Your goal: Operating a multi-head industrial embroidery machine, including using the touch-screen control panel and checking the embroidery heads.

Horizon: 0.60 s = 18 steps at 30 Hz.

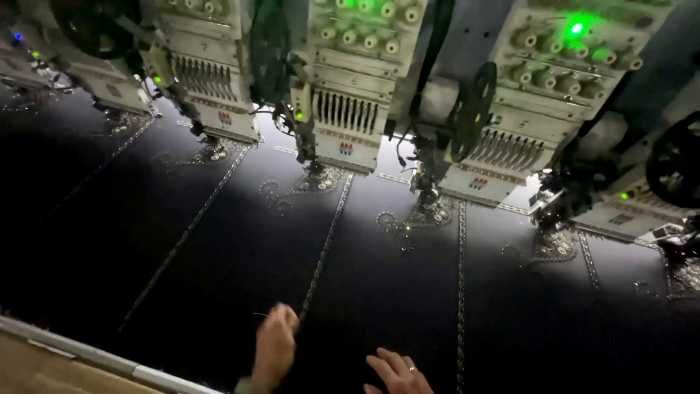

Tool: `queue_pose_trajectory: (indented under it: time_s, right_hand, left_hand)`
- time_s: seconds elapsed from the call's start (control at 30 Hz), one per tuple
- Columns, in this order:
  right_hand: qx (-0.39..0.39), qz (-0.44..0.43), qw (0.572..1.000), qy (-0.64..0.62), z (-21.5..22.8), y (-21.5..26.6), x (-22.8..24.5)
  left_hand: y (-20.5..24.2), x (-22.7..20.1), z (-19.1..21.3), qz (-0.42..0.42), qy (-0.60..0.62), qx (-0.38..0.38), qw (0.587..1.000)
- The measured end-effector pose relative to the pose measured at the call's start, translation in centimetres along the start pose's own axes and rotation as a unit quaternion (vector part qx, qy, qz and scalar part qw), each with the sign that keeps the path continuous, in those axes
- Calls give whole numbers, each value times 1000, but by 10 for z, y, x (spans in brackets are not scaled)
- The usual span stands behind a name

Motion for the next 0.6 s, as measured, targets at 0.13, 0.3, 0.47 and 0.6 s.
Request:
queue_pose_trajectory:
  time_s: [0.13, 0.3, 0.47, 0.6]
  right_hand:
    - [43, -111, 991, -68, 60, 16, 30]
    - [98, -290, 800, -515, 92, 107, 28]
    - [63, -210, 900, -377, 105, 235, -101]
    - [53, -183, 962, -193, 199, 361, -168]
  left_hand:
    - [117, -129, -32, 131, -44, 241, 961]
    - [245, -284, 83, 20, 135, -259, 956]
    - [342, -265, -15, -34, 192, 178, 965]
    - [446, -315, 5, 46, 150, 126, 979]
Point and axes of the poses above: each hand's wrist, its own y-axis away from the middle knuckle, its own z-axis out of the back of the hand, x = y × z, the point moved 8 cm from there along -y, towards the middle knuckle, and after that the axes turned 12 degrees about -x, right-handed, at the moved point
